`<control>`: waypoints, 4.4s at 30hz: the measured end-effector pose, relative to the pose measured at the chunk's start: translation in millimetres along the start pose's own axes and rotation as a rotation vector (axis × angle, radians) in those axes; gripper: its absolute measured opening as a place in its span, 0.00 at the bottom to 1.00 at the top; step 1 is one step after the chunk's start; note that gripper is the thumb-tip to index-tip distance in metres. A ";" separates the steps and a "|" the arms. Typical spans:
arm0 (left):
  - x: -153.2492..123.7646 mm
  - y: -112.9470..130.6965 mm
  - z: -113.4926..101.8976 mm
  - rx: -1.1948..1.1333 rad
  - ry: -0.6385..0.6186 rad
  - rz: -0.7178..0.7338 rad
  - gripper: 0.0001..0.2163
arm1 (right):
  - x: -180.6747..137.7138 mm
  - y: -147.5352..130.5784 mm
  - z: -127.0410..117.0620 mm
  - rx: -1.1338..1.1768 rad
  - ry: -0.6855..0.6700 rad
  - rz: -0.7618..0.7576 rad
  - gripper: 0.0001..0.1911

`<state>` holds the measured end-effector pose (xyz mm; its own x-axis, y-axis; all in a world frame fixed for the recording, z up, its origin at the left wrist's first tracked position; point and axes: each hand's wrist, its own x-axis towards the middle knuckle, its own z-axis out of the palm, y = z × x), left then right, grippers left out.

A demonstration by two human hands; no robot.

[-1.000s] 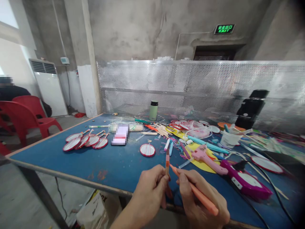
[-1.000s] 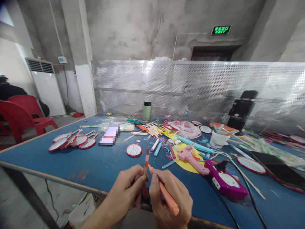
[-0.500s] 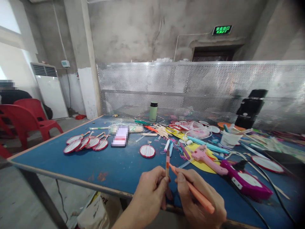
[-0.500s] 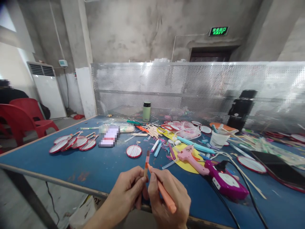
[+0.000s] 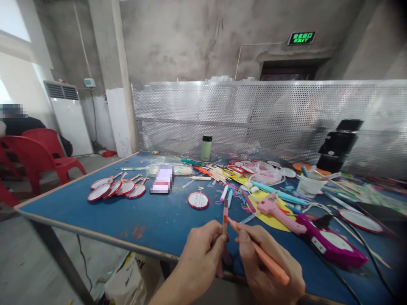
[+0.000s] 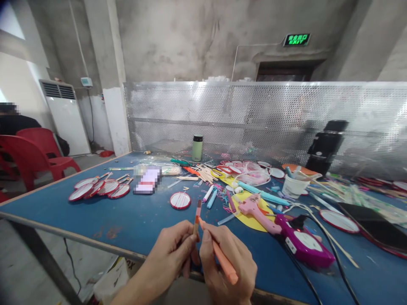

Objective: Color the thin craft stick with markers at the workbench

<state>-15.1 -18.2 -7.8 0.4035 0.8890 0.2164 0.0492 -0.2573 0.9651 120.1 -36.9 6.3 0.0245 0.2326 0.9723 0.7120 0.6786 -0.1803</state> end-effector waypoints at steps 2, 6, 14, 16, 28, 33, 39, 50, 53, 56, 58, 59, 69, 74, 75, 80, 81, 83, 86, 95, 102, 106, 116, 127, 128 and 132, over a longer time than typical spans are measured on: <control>0.1 -0.2 -0.3 0.000 -0.003 -0.004 0.14 | -1.0 0.8 -0.1 -0.006 0.001 0.010 0.07; 0.2 2.3 -0.7 -0.008 -0.005 -0.010 0.14 | -2.5 -0.1 -1.3 -0.038 0.040 0.035 0.06; -0.9 2.7 -0.5 -0.009 -0.001 -0.001 0.14 | 2.5 -3.8 -0.7 -0.019 0.011 -0.001 0.07; -0.6 2.7 -0.7 -0.005 -0.001 0.003 0.14 | 1.7 -2.5 -0.5 -0.011 -0.009 -0.001 0.07; -1.4 6.1 -1.0 -0.018 -0.001 -0.004 0.14 | -0.9 -1.8 -0.7 -0.036 0.020 0.012 0.07; -0.7 5.6 -1.0 -0.033 -0.007 -0.002 0.14 | -1.5 -0.4 -0.7 -0.047 0.029 0.009 0.06; -1.2 3.5 -0.3 -0.051 -0.006 0.001 0.15 | 2.1 -1.3 1.0 -0.020 0.020 -0.025 0.07; 0.0 2.4 -0.6 -0.064 -0.014 -0.017 0.14 | 0.5 -2.9 -0.4 -0.054 0.054 -0.010 0.07; -0.7 2.9 -0.4 -0.051 -0.009 -0.010 0.15 | 1.4 -3.8 -0.7 -0.037 0.033 -0.015 0.08; -1.2 3.4 -0.5 -0.033 -0.005 -0.002 0.15 | 3.3 -3.8 -0.2 -0.023 0.009 -0.027 0.07; -1.0 3.6 -0.7 -0.030 -0.001 -0.003 0.15 | 3.7 -3.5 0.0 -0.028 0.004 -0.038 0.06; -0.9 3.6 -0.9 -0.029 0.000 -0.003 0.15 | 3.6 -3.4 -0.1 -0.035 0.003 -0.038 0.06; -0.7 4.4 -1.6 -0.040 -0.003 0.005 0.15 | 0.7 -4.5 -2.4 -0.056 0.028 -0.025 0.07; -0.3 4.2 -1.0 -0.053 -0.001 0.009 0.15 | 3.0 -4.2 -1.7 -0.040 -0.019 -0.034 0.07; -0.3 3.9 -0.9 -0.057 -0.002 0.009 0.15 | 3.2 -4.2 -1.7 -0.040 -0.018 -0.036 0.07; -1.0 3.3 -1.3 -0.061 -0.011 0.001 0.14 | 1.5 -3.9 -2.6 -0.061 0.042 -0.020 0.08; -1.3 3.3 -1.5 -0.059 -0.010 0.000 0.14 | 1.3 -4.0 -2.8 -0.056 0.042 -0.019 0.07; -1.5 3.4 -1.5 -0.055 -0.010 0.002 0.14 | 1.4 -4.1 -2.9 -0.045 0.031 -0.023 0.07; -1.2 3.3 -1.4 -0.047 -0.006 0.007 0.15 | 2.3 -4.4 -2.5 -0.038 -0.002 -0.035 0.07; -1.4 4.4 -2.5 -0.041 -0.007 -0.002 0.14 | 0.5 -5.1 -1.2 -0.087 0.056 -0.007 0.07; -2.1 3.3 -1.7 -0.039 -0.007 0.002 0.14 | 2.3 -3.1 1.2 -0.023 0.043 -0.031 0.08; -1.9 5.3 -1.7 -0.026 -0.004 0.012 0.14 | 2.4 -2.8 0.7 -0.023 0.032 -0.048 0.08; -2.6 5.1 -2.2 -0.017 -0.007 0.003 0.14 | -0.9 -2.8 0.1 -0.066 0.048 -0.004 0.08; -0.3 3.5 -1.4 -0.038 -0.006 0.010 0.14 | -0.3 -2.6 -0.1 -0.055 0.011 -0.041 0.07; 0.0 3.3 -1.5 -0.045 -0.007 0.008 0.14 | -0.4 -2.9 -0.2 -0.061 0.015 -0.028 0.07; 0.4 3.3 -1.8 -0.062 -0.016 0.001 0.14 | -0.7 -3.5 -0.3 -0.065 0.029 -0.006 0.07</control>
<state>-16.5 -18.0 -4.2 0.4178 0.8827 0.2153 -0.0081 -0.2333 0.9724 117.7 -39.6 6.2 0.0395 0.2075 0.9774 0.7565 0.6329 -0.1649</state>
